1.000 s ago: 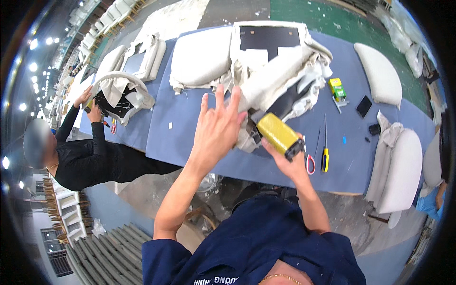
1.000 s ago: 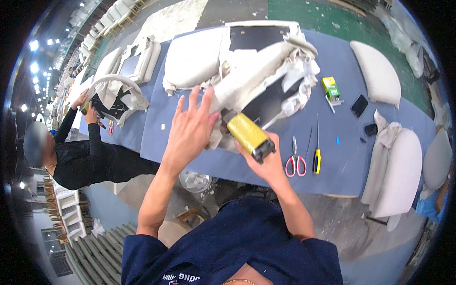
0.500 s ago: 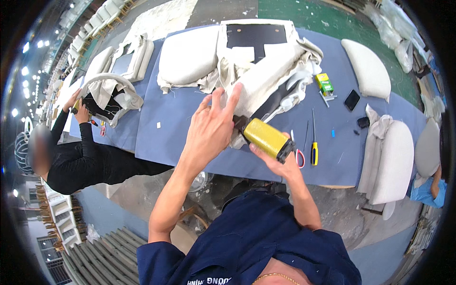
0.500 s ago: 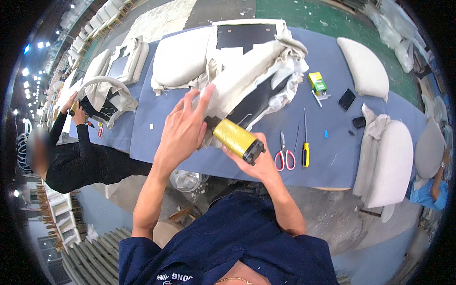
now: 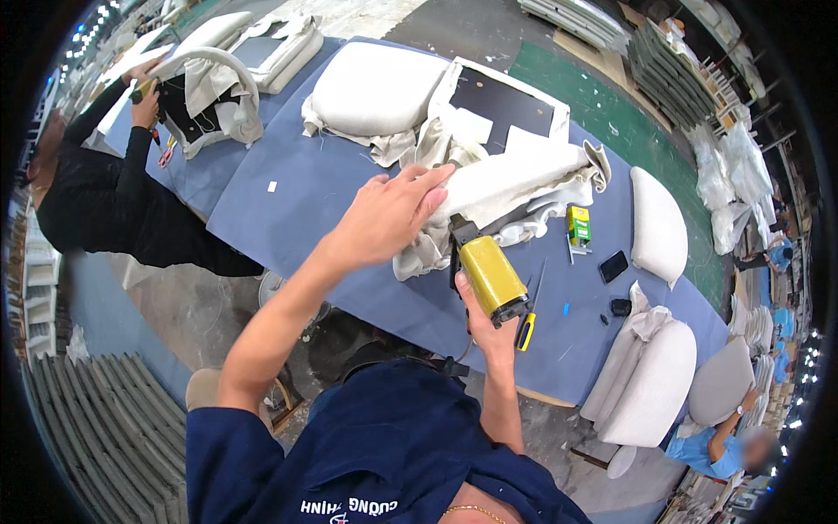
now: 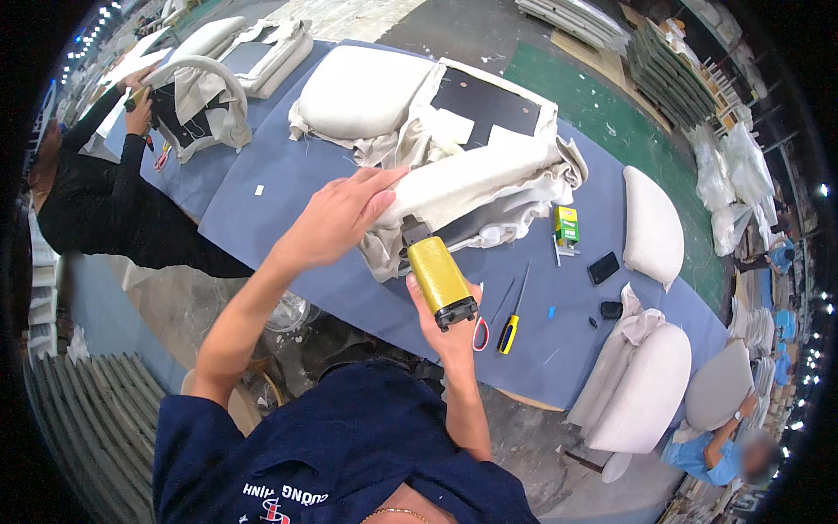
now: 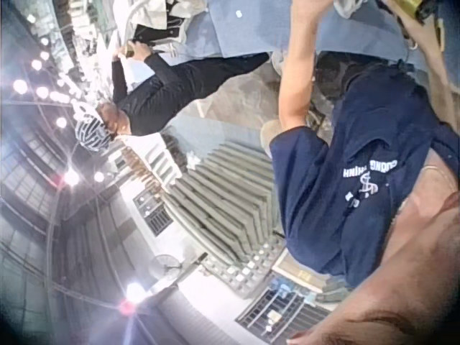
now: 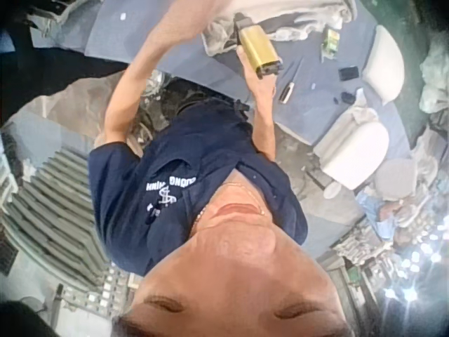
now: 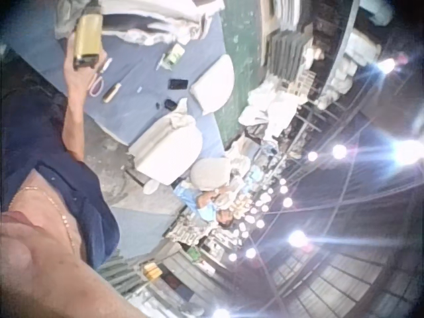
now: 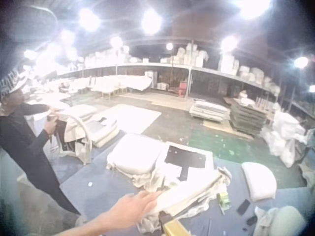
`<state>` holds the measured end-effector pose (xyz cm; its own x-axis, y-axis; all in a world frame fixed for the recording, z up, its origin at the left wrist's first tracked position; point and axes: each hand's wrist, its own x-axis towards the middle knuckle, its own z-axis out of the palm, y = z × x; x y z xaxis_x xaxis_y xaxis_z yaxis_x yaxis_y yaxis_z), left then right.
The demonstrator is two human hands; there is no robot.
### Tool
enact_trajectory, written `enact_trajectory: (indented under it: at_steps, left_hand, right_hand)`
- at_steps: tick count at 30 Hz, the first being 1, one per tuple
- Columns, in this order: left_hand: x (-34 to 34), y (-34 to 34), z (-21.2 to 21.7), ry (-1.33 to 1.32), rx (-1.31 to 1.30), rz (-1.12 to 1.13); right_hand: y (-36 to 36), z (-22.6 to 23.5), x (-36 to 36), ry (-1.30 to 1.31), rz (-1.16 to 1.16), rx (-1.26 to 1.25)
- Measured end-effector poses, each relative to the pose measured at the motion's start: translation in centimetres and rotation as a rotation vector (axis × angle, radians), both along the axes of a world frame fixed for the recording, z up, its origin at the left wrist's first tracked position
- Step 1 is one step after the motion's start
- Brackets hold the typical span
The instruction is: The person covers a cylindrical foam cushion with a light-colored fabric cover. They use a staple gun to secure the fabric to the foam, trim excess material with scissors, and smooth the cover by hand. The person repeats this process on multiple cushions at a workbench.
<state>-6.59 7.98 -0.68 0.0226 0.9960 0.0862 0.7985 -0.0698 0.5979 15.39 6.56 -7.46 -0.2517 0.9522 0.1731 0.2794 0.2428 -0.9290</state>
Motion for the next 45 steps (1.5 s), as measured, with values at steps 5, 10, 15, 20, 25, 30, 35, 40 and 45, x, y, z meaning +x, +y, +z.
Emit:
enact_trajectory:
  at_steps: [5, 10, 15, 20, 25, 30, 35, 40, 45]
  left_hand:
    - [1.4, -1.5, -0.4, 0.304, 0.233, 0.088]
    - [1.2, -1.4, -0.4, 0.233, 0.244, 0.039]
    - [1.4, -1.6, 0.0, 0.189, 0.218, -0.003]
    - [1.9, -1.8, 0.6, 0.178, 0.14, 0.038]
    - [-0.5, -1.1, 2.3, -0.131, -0.04, -0.13]
    - [-1.3, 0.7, -0.1, -0.578, -0.109, -0.116]
    - [-1.5, 0.5, -0.6, -0.513, -0.04, -0.172]
    - [-1.4, 0.6, -0.7, -0.414, 0.029, -0.194]
    - [-0.8, 0.0, -1.2, -0.503, 0.025, -0.206]
  right_hand:
    - [0.2, -0.6, -0.5, 0.003, 0.019, -0.096]
    - [-0.2, -1.0, -0.4, 0.273, 0.046, -0.248]
    - [-0.3, -0.7, 0.1, 0.214, 0.072, -0.297]
    - [-0.6, 0.9, -0.3, 0.017, 0.1, -0.199]
    - [-0.9, -0.2, -0.2, 0.078, 0.05, -0.073]
    - [-0.9, 1.0, 0.2, 0.09, 0.048, -0.167]
    - [-1.1, 0.7, 0.2, 0.05, 0.077, -0.088]
    - [-1.1, 1.3, 0.4, 0.04, 0.129, 0.024]
    - [-1.6, 0.6, 0.2, 0.0, 0.124, 0.046]
